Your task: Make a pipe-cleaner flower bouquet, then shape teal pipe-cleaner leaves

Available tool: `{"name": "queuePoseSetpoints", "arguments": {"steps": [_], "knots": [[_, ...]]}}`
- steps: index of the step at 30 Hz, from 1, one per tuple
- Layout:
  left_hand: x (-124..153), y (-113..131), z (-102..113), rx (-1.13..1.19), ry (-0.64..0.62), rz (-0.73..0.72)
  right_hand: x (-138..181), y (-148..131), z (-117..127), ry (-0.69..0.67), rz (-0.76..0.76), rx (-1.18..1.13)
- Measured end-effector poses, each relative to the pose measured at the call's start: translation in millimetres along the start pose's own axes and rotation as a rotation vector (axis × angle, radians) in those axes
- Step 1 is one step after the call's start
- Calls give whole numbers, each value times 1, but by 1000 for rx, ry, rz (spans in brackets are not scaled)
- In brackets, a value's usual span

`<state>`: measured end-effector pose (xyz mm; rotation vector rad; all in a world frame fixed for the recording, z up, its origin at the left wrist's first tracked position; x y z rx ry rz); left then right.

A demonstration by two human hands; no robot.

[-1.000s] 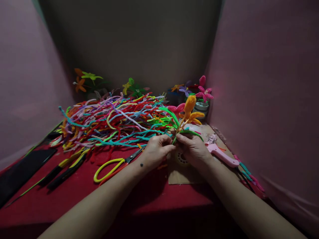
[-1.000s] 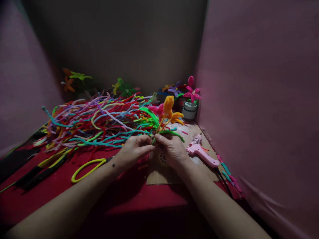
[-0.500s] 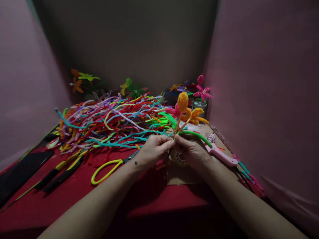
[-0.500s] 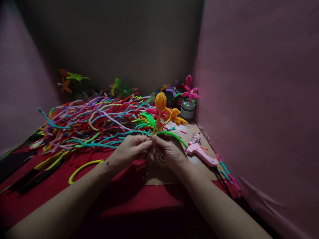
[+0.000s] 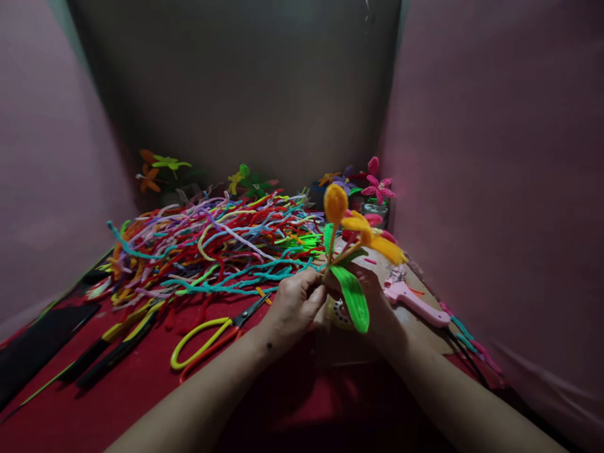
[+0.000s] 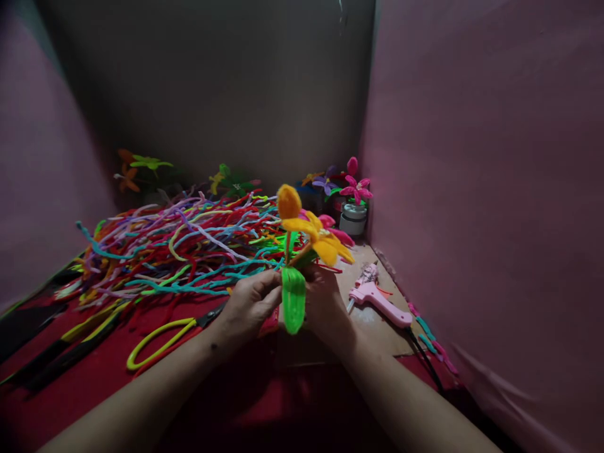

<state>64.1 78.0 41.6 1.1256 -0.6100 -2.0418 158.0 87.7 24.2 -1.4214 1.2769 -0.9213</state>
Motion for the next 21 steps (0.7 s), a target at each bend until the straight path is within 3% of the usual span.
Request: {"name": "queuePoseSetpoints", "arguments": {"steps": [5, 14, 18, 21], "knots": [[-2, -1, 3, 170, -13, 55, -8, 6, -4, -101, 65, 9], [-3, -31, 13, 393, 40, 312, -24, -22, -14, -53, 104, 108], [-3, -45, 41, 537, 269, 393, -19, -27, -33, -176, 98, 57], [-5, -45, 61, 634, 431, 320, -11, -18, -37, -179, 84, 103]]}}
Point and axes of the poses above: each hand's wrist, its own x-axis away from the middle knuckle, its own z-axis out of the back of the hand, y = z × x, the point moved 9 cm from there along -x, towards the middle knuckle, and after that the axes turned 8 degrees about -z, right-handed, at the moved point
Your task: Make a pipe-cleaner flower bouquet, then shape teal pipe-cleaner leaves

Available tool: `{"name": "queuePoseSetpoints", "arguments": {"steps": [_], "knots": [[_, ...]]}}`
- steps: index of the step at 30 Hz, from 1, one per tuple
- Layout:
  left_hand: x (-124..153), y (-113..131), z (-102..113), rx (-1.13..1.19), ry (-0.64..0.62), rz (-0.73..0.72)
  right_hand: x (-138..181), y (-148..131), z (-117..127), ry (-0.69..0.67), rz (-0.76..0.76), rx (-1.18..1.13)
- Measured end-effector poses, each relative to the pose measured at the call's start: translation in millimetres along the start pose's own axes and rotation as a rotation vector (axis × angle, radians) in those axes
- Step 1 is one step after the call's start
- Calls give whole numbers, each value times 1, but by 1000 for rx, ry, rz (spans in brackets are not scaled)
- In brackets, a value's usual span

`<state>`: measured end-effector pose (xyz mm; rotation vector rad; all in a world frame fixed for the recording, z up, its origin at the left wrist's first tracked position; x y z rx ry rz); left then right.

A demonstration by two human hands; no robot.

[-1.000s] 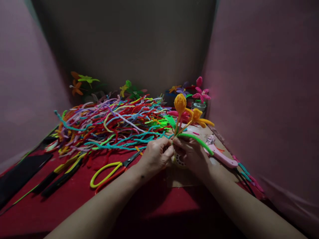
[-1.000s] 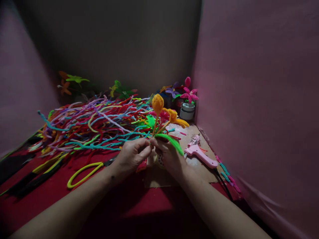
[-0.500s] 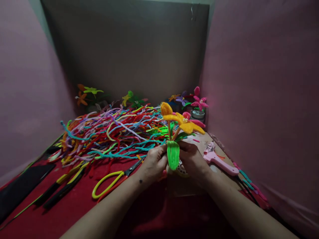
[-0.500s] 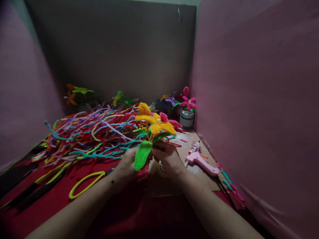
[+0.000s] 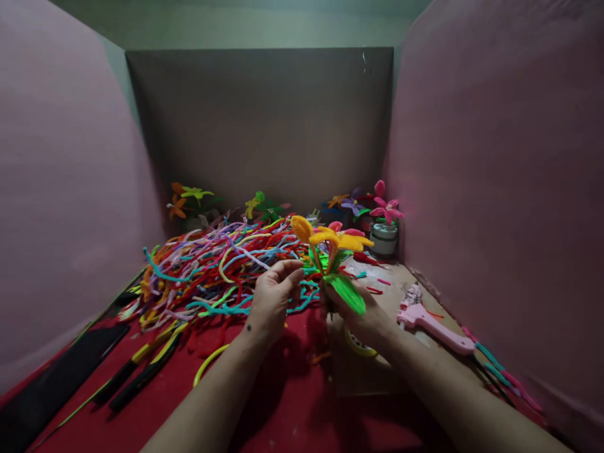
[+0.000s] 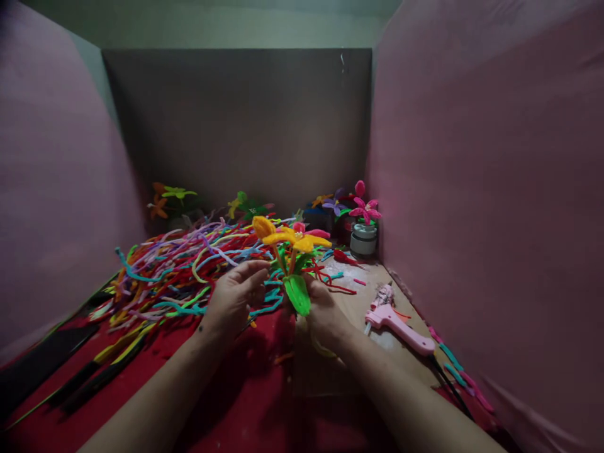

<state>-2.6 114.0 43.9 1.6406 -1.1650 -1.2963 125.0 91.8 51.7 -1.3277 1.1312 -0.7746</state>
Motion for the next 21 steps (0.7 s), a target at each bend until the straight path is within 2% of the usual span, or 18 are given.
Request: {"name": "queuePoseSetpoints", "arguments": {"steps": [3, 6, 12, 16, 18, 21], "knots": [[-1, 11, 0, 50, 7, -79, 5, 14, -5, -25, -62, -8], [2, 15, -7, 50, -39, -81, 6, 23, -5, -18, -90, -67], [6, 18, -16, -118, -127, -86, 4, 31, -9, -43, -127, -92], [7, 24, -11, -166, -66, -141, 6, 32, -13, -21, -161, -118], [8, 24, -11, -156, -55, -135, 8, 30, -12, 11, -141, -120], [10, 25, -14, -171, -49, -163, 11, 19, -5, 99, -16, -1]]}}
Point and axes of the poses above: each hand's wrist, its own x-axis away from the middle knuckle, its own z-axis out of the back of the hand, y = z × x, the point moved 9 cm from there along -x, towards the middle knuckle, and after that the axes turned 8 degrees about -z, right-handed, at the moved point
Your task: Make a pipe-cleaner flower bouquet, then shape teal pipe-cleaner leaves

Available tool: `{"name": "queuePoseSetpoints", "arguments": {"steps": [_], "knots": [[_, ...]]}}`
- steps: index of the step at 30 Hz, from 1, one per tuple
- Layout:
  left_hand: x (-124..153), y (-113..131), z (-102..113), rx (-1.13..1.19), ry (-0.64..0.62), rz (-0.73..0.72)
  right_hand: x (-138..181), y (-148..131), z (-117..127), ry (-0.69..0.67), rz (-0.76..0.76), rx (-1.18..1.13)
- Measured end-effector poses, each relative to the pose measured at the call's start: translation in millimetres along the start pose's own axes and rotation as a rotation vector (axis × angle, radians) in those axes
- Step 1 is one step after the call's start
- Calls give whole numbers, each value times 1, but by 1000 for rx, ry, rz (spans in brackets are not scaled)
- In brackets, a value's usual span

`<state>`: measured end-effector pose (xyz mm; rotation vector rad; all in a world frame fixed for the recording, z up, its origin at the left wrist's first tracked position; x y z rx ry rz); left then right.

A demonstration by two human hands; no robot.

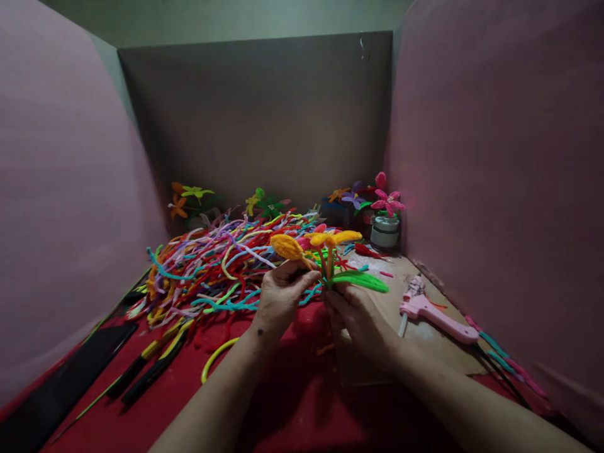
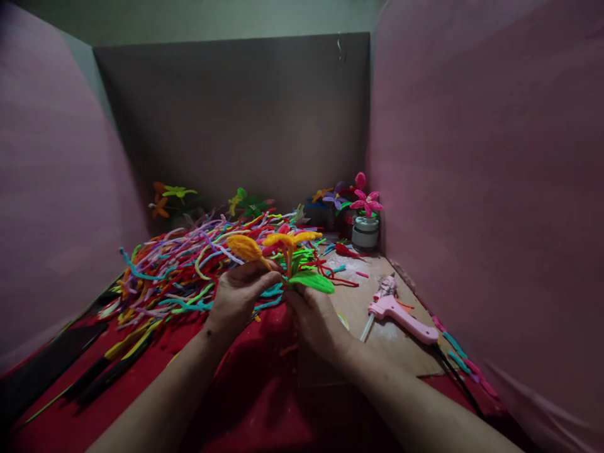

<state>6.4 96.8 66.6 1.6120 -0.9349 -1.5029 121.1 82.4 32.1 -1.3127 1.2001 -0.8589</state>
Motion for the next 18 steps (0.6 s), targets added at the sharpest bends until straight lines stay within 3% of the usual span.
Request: {"name": "queuePoseSetpoints", "arguments": {"steps": [6, 13, 18], "knots": [[6, 8, -1, -156, 116, -130, 4, -8, 9, 53, 136, 127], [13, 13, -7, -361, 121, -207, -5, 2, 18, 127, 54, 28], [9, 7, -6, -340, 90, -220, -11, 8, 20, 105, 39, -51]]}}
Point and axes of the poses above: each hand's wrist, its own x-axis away from the middle knuckle, its own z-axis out of the back of the hand, y = z × x, the point moved 9 cm from there along -x, towards the middle knuckle, and after that the axes turned 8 degrees about -z, right-handed, at the moved point
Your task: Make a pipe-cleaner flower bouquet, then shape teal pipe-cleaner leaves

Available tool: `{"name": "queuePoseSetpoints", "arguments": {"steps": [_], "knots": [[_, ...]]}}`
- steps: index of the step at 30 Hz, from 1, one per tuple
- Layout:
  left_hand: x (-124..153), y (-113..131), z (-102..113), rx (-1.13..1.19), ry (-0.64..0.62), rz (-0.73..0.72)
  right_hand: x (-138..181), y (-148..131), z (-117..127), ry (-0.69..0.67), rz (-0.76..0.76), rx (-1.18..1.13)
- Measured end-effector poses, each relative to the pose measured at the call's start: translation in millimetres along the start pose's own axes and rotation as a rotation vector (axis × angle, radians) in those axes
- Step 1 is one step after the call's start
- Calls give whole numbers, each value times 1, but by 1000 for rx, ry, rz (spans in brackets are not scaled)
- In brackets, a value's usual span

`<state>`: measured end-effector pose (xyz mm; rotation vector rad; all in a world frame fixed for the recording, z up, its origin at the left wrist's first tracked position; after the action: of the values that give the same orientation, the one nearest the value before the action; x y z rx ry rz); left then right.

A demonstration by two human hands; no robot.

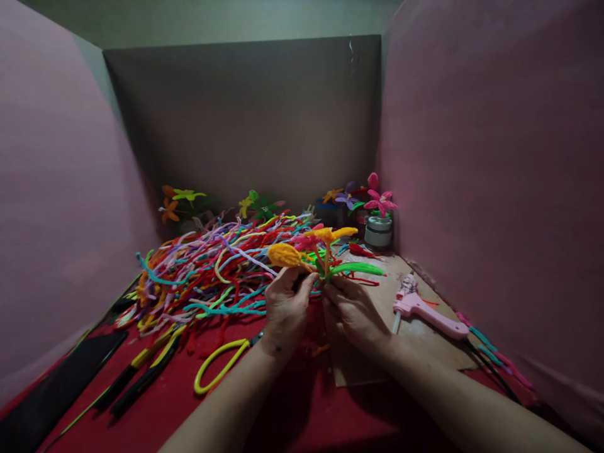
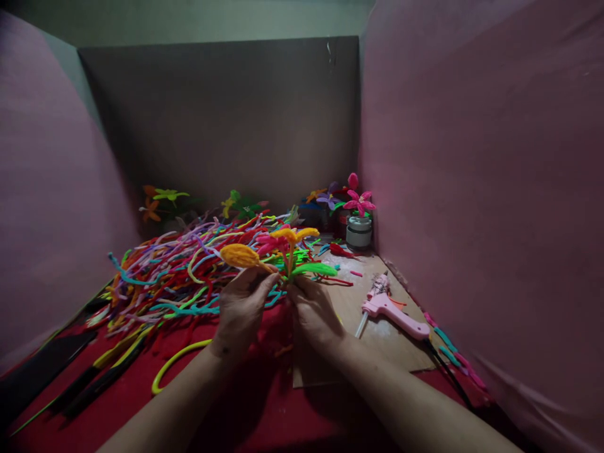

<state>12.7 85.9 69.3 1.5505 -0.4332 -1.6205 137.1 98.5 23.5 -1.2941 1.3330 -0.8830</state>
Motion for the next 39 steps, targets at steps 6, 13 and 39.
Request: {"name": "queuePoseSetpoints", "arguments": {"steps": [6, 13, 39], "knots": [[-1, -3, 3, 31, -52, 33, -4, 15, -2, -32, -117, -163], [2, 11, 26, 44, 135, -31, -4, -7, 4, -29, -13, -113], [1, -21, -28, 642, -113, 324, -1, 8, -11, -253, -179, -531]]}}
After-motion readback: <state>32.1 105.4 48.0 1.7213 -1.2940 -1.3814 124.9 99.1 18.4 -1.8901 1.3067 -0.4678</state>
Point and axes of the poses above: each hand's wrist, its own x-axis away from the middle knuckle, its own z-axis out of the back of the hand, y = z × x, the point moved 9 cm from there along -x, towards the middle knuckle, and after that the axes turned 8 degrees about -z, right-handed, at the moved point
